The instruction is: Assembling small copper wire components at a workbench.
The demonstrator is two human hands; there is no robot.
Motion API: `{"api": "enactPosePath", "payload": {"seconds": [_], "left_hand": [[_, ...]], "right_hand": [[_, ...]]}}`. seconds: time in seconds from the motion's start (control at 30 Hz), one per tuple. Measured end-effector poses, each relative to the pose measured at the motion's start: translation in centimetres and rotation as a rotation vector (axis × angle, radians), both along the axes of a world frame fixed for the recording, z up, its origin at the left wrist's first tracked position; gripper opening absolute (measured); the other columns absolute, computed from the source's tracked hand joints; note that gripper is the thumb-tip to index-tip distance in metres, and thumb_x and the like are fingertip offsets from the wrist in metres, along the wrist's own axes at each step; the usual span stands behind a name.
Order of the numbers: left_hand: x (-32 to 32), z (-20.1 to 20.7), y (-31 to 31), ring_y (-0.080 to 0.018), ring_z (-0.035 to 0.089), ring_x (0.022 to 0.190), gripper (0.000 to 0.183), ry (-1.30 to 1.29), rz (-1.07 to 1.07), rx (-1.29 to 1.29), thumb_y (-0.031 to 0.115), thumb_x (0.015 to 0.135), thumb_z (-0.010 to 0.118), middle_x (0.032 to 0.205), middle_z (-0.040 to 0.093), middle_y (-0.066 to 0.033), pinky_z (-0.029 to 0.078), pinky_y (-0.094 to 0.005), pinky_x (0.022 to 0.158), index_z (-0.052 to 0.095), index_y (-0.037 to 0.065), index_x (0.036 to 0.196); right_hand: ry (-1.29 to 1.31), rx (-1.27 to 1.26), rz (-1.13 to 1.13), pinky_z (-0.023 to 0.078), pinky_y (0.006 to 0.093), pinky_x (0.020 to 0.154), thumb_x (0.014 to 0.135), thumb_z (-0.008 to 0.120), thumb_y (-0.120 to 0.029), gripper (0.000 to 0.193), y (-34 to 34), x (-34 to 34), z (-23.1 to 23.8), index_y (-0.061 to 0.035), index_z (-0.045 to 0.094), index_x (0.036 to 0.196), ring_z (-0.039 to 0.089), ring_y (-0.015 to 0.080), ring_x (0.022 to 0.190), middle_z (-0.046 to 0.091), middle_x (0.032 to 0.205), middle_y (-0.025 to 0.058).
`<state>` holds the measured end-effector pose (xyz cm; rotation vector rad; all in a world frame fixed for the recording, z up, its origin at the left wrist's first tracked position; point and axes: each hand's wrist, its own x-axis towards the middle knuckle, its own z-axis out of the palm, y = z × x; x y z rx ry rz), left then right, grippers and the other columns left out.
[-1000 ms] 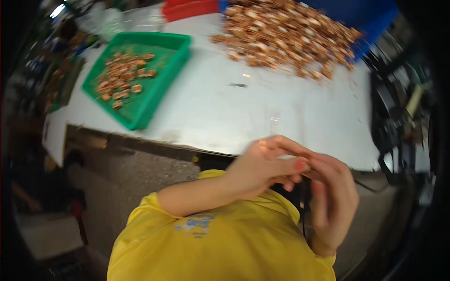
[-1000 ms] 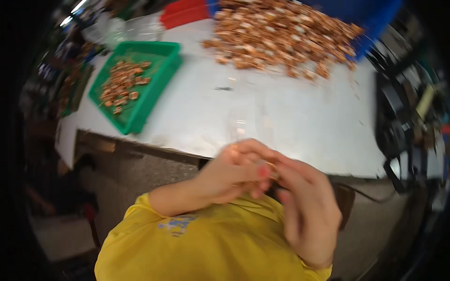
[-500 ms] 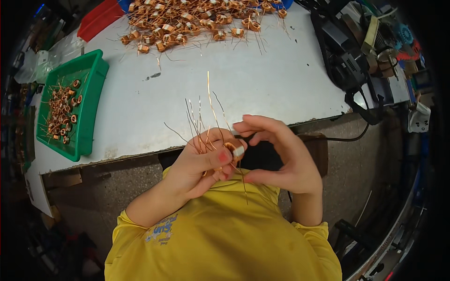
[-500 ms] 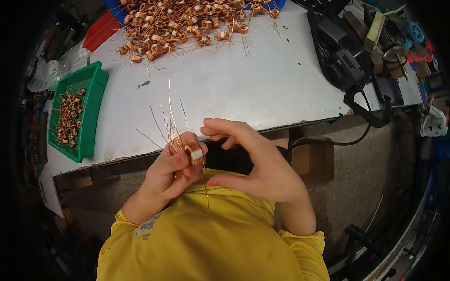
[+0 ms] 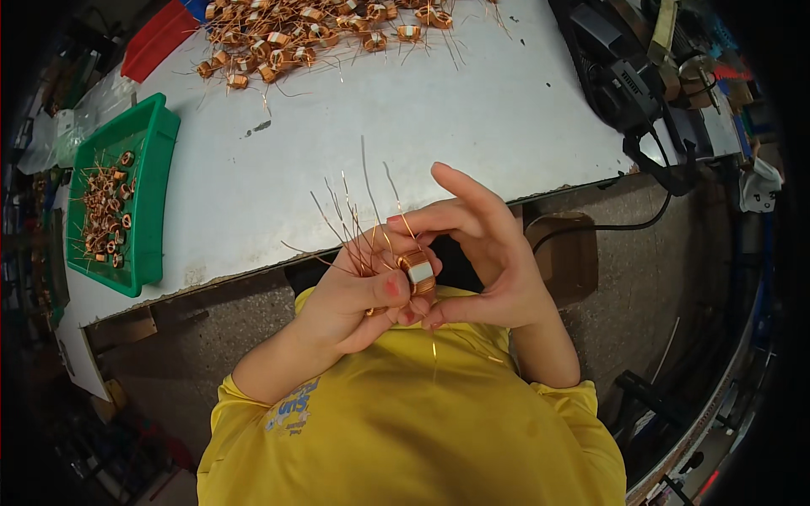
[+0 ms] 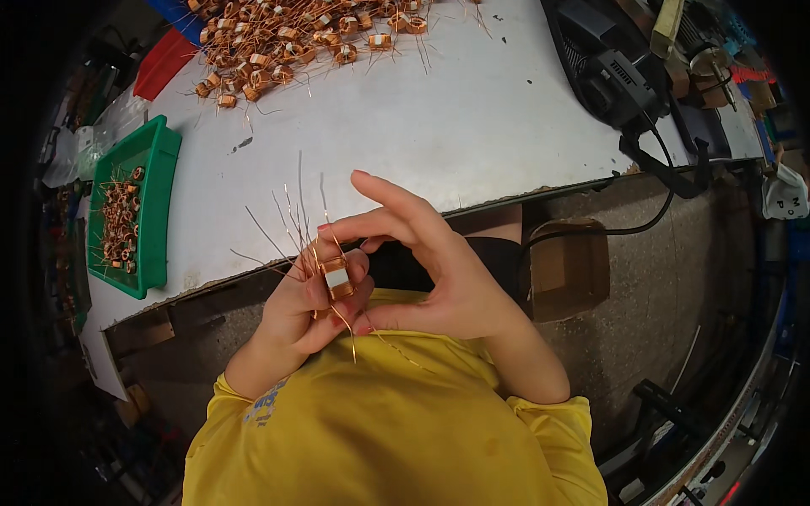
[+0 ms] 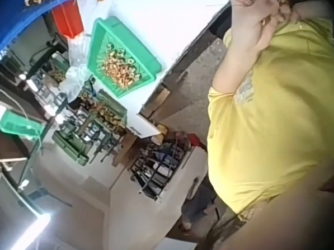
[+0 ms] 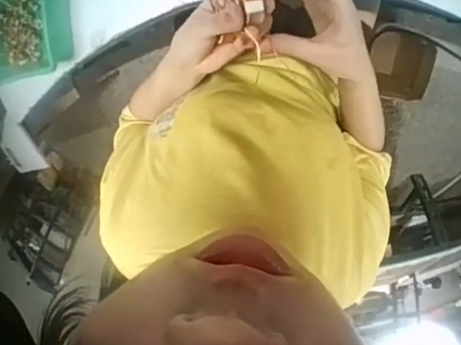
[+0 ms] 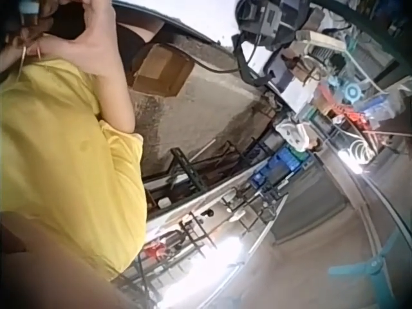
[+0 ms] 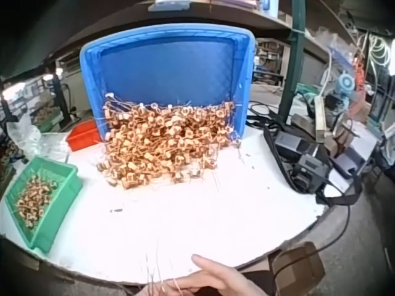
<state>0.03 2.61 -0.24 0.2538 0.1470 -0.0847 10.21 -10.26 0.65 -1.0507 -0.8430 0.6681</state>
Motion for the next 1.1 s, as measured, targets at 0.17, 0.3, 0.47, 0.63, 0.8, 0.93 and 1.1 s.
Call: {"api": "enactPosePath", "payload": {"seconds": [0.17,0.3,0.47,0.63,0.8,0.93,1.1], "left_hand": [[0.0,-0.3,-0.1,-0.0227,0.063,0.070,0.029,-0.046,-0.048,0.014,0.000,0.080,0.061,0.097,0.061,-0.0180,0.053,-0.0260,0.056,0.055,0.002,0.108],[0.1,-0.2,-0.5,-0.0234,0.063,0.071,0.028,-0.031,-0.072,0.031,-0.002,0.079,0.061,0.093,0.061,-0.0174,0.054,-0.0277,0.056,0.055,0.002,0.107],[0.2,0.6,-0.7,-0.0252,0.063,0.069,0.028,0.118,-0.083,0.115,-0.001,0.077,0.062,0.089,0.060,-0.0183,0.054,-0.0279,0.056,0.053,0.001,0.103],[0.2,0.8,-0.7,-0.0274,0.065,0.072,0.023,0.132,-0.085,0.075,-0.003,0.076,0.063,0.088,0.061,-0.0180,0.056,-0.0290,0.059,0.056,-0.001,0.099],[0.1,0.0,-1.0,-0.0255,0.064,0.071,0.022,0.049,-0.091,0.060,0.000,0.076,0.065,0.086,0.063,-0.0165,0.056,-0.0292,0.060,0.058,-0.002,0.097],[0.1,-0.5,-1.4,-0.0227,0.063,0.070,0.024,0.069,-0.051,0.111,0.000,0.074,0.067,0.086,0.063,-0.0149,0.056,-0.0294,0.061,0.059,-0.002,0.097],[0.0,-0.6,-1.8,-0.0178,0.060,0.064,0.023,0.111,-0.071,0.037,-0.002,0.073,0.068,0.083,0.062,-0.0127,0.054,-0.0278,0.063,0.060,0.000,0.095]], "right_hand": [[0.180,0.131,-0.087,0.041,0.0293,0.082,0.052,0.078,-0.001,0.096,0.0,-0.7,-0.1,0.0022,0.028,0.133,0.055,0.0201,0.093,0.060,0.105,0.0173],[0.168,0.197,-0.135,0.041,0.0284,0.080,0.053,0.079,-0.004,0.095,-0.7,-0.4,-0.7,0.0033,0.028,0.133,0.055,0.0180,0.087,0.061,0.102,0.0162],[-0.055,0.202,-0.081,0.040,0.0273,0.079,0.051,0.081,-0.005,0.096,-1.3,0.5,-1.1,0.0036,0.030,0.132,0.053,0.0170,0.085,0.062,0.099,0.0148],[-0.001,0.007,-0.072,0.041,0.0268,0.080,0.048,0.081,-0.001,0.096,-1.5,0.3,-0.2,0.0025,0.032,0.131,0.055,0.0173,0.086,0.063,0.098,0.0136],[-0.126,-0.091,-0.009,0.039,0.0264,0.078,0.044,0.083,-0.006,0.103,-1.4,0.2,-0.6,0.0049,0.030,0.132,0.051,0.0167,0.082,0.064,0.092,0.0121],[0.090,0.071,-0.086,0.039,0.0268,0.079,0.043,0.084,-0.006,0.103,-0.5,-0.5,-0.9,0.0042,0.032,0.131,0.051,0.0164,0.083,0.063,0.090,0.0107],[0.174,0.302,-0.094,0.038,0.0257,0.078,0.045,0.085,-0.009,0.096,-0.4,-0.2,-2.6,0.0042,0.036,0.127,0.050,0.0155,0.080,0.062,0.082,0.0083]]}}
